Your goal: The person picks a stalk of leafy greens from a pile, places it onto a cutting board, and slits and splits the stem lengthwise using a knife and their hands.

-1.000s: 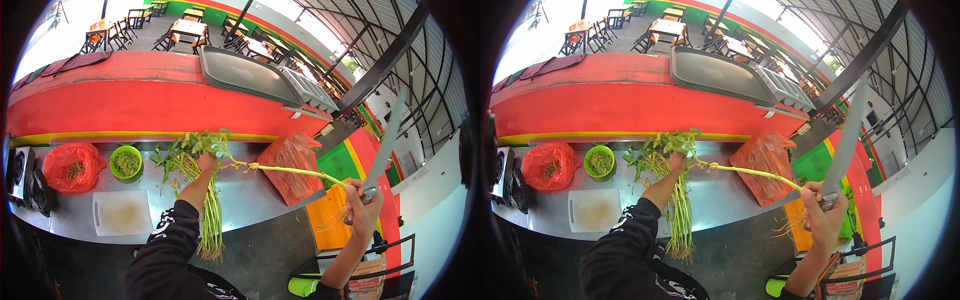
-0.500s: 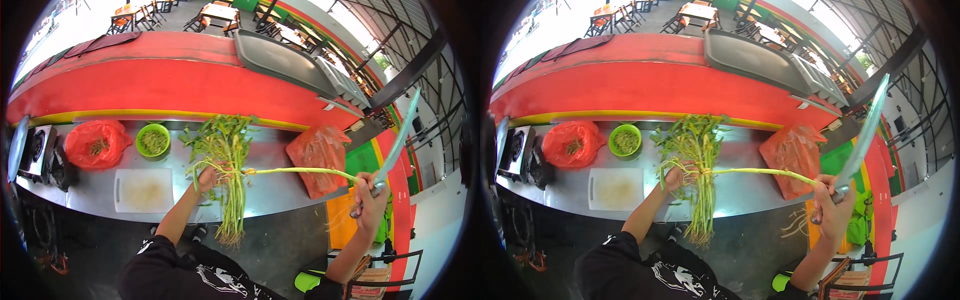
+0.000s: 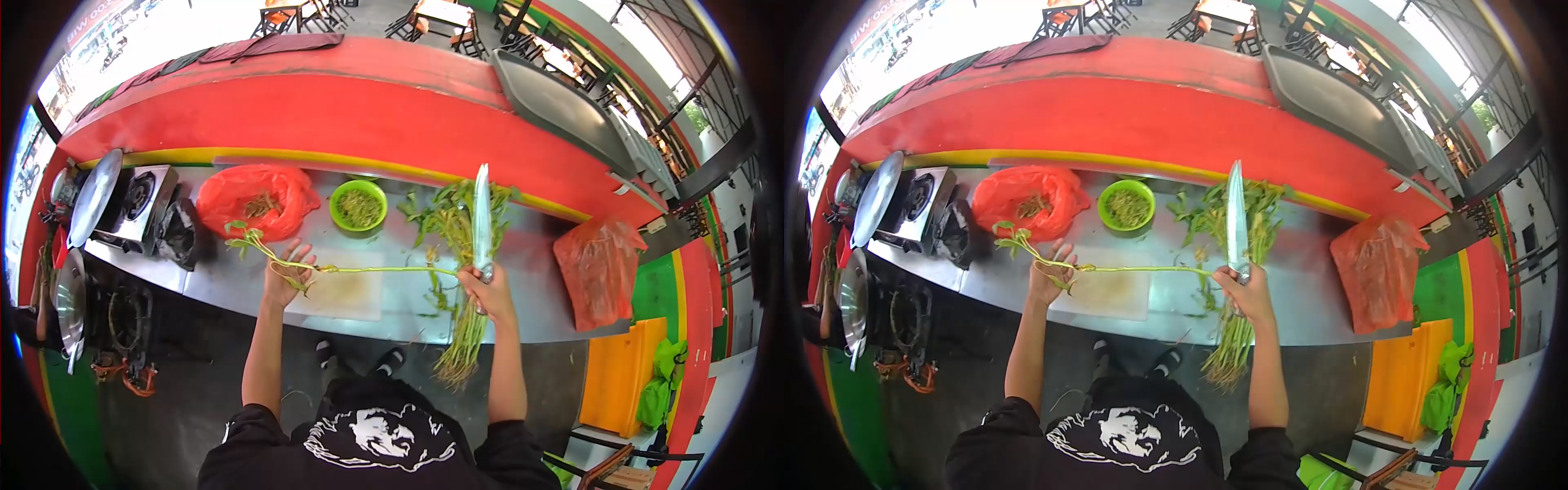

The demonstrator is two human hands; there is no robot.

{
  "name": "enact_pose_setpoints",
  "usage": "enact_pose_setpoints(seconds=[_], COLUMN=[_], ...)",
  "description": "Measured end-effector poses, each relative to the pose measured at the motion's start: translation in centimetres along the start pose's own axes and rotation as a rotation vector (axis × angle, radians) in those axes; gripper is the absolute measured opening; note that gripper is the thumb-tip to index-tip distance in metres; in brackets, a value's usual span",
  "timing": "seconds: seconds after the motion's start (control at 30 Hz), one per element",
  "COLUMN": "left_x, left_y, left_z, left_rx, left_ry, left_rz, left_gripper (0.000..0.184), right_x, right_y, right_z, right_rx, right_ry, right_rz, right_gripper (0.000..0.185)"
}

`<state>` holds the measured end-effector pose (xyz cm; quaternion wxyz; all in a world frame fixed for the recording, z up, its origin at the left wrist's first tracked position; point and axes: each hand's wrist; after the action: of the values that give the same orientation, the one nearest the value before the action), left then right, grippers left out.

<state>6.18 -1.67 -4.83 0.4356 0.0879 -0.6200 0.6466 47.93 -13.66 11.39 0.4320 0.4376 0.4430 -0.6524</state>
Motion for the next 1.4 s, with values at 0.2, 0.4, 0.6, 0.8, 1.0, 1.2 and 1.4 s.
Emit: enact_pose_setpoints(seconds=[0.2, 0.4, 0.6, 0.8, 1.0, 1.2, 1.4], left_x=[4.6, 5.4, 4.3, 3.7, 2.9, 3.2, -4.8], left_y=[7.8, 14.7, 19.1, 22.9, 23.5, 11.6, 4.5], left_z=[5.3, 6.1, 5.4, 4.0, 4.5, 7.0, 1.7], left_rx=[0.289, 0.422, 0.525, 0.73, 1.06, 0.986, 0.03], left_ry=[-0.054, -0.033, 0.051, 0.038, -0.086, -0.332, -0.624], left_rz=[0.073, -0.158, -0.2, -0.331, -1.424, -1.99, -1.861], left_gripper=[0.066, 0.033, 0.03, 0.026, 0.043, 0.046, 0.033], right_x=[13.4, 20.6, 24.9, 27.0, 25.3, 28.2, 29.0], right_y=[-5.5, -9.1, -11.7, -12.9, -15.5, -15.9, -16.9], right_z=[-4.6, -6.9, -7.4, -8.7, -3.8, 3.4, 7.2], right_rx=[-0.084, -0.113, 0.048, 0.18, 0.382, 0.516, 0.447], right_ry=[-0.089, -0.058, 0.133, 0.221, 0.263, 0.219, 0.216], right_rz=[0.157, 0.219, 0.341, 0.607, 0.651, 0.48, 0.497], right_gripper=[0.032, 0.03, 0.024, 0.031, 0.035, 0.026, 0.025])
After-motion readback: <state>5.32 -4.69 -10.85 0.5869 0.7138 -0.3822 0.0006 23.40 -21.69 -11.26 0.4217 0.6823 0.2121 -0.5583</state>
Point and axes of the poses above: each hand's wrist, its own z-axis away from the middle knuckle, its own y-axis out of the back of the hand, x = y × z, and after that the axes turned 15 degrees about -z, right-handed
